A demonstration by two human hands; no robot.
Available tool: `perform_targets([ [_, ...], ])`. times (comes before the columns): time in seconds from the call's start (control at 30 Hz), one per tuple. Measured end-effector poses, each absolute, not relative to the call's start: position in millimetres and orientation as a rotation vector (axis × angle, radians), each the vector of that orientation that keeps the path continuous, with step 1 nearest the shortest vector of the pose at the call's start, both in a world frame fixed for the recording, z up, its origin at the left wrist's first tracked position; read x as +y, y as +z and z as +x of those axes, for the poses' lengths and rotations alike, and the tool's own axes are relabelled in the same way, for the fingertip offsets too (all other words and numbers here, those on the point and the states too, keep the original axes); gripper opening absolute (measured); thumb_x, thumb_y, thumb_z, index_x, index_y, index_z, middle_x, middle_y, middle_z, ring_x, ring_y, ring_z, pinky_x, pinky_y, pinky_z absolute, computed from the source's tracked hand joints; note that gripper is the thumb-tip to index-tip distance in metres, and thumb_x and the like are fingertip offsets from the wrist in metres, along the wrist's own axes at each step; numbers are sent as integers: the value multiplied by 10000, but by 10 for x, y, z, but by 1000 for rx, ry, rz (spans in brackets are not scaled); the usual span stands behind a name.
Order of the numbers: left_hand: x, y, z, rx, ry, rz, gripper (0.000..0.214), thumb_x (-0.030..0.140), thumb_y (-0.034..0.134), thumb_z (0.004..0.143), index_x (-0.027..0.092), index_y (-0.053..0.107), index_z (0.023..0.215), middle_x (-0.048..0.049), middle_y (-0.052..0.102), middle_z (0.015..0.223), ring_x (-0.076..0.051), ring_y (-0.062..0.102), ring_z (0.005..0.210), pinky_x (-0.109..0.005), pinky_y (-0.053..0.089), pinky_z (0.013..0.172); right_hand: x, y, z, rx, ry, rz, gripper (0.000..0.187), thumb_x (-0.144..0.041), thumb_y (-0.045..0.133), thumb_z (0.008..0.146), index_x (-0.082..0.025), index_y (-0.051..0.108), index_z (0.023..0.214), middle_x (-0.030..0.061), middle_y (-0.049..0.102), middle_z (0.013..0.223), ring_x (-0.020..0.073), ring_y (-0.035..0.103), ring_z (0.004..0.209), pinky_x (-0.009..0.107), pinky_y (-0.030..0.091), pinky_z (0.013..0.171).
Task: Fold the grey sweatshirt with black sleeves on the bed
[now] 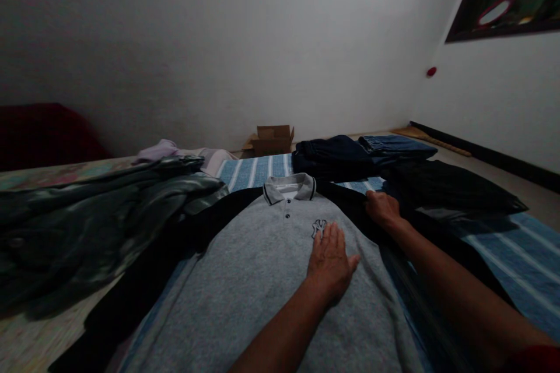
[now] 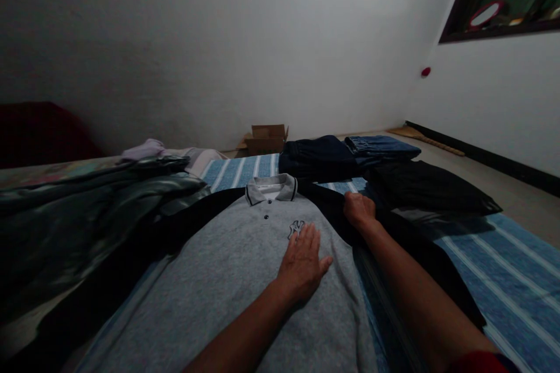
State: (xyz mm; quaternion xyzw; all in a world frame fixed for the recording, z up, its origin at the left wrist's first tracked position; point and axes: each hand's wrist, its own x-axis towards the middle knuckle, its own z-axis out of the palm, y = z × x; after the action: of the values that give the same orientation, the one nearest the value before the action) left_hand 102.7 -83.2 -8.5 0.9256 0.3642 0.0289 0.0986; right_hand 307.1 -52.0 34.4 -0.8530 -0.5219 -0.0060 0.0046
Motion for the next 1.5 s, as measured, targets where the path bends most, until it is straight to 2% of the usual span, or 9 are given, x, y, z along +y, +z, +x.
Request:
perform_targets([
  [0.27,-838,-72,1017,1058,45,2702,740,579,203,917,73,233,1456,-147,134,1543,-257,27,1424,-466,88,1150,-547,314,3051,-1678,-145,-2630,234,-210,438,878,-126,638,965,165,682,942,273,663,839,324,434,669],
  [0.4,-774,46,1044,1092,34,2654,724,567,213,914,85,253,1452,-137,128,1547,-258,49,1424,-463,106,1147,-662,347,2898,-1758,-302,-2506,260,-189,404,887,-95,615,1009,185,646,1000,300,606,952,388,403,805],
  [0.53,-560,167,1105,1218,84,2670,677,495,246,922,77,244,1454,-139,123,1548,-256,56,1424,-457,88,1147,-823,301,2644,-2005,-357,-2194,273,-197,396,906,-171,602,1083,119,607,1162,233,515,1121,359,298,992],
  [0.63,-393,135,1111,1268,23,2696,629,417,249,929,69,244,1453,-138,121,1547,-256,52,1424,-462,79,1145,-926,147,2496,-2191,-282,-1902,276,-163,409,897,-191,605,1089,102,585,1226,220,467,1196,374,262,1039],
  [0.8,-291,-9,1065,1271,-54,2652,705,521,221,915,74,211,1461,-138,103,1548,-256,29,1425,-478,93,1137,-992,-43,2463,-2218,-110,-1933,297,-170,375,925,-204,609,1106,89,606,1201,252,457,1220,458,281,1030],
  [0.93,-311,-4,1049,1261,-34,2648,697,527,219,918,83,227,1455,-141,107,1547,-255,32,1425,-483,101,1130,-1012,2,2484,-2219,-85,-1964,320,-167,358,931,-206,602,1136,99,584,1241,268,441,1238,489,277,1031],
  [1.1,-436,56,961,1235,27,2645,671,525,213,924,81,310,1418,-160,168,1537,-263,76,1422,-477,113,1129,-1178,86,2469,-2140,-164,-1963,303,-139,363,908,-174,616,1071,107,611,1177,250,466,1203,431,288,1034],
  [1.27,-634,150,737,1214,9,2633,654,513,283,912,100,310,1419,-144,209,1533,-258,97,1421,-474,117,1136,-1539,87,2458,-2026,-151,-1936,254,-140,388,877,-166,635,931,96,645,1005,221,568,955,339,410,877],
  [1.5,-813,350,320,1272,-25,2611,616,436,352,889,80,348,1391,-161,253,1515,-270,144,1412,-463,135,1132,-2013,-15,2430,-1854,-24,-1852,281,-229,384,880,-161,648,946,130,664,1008,245,600,959,364,436,872],
])
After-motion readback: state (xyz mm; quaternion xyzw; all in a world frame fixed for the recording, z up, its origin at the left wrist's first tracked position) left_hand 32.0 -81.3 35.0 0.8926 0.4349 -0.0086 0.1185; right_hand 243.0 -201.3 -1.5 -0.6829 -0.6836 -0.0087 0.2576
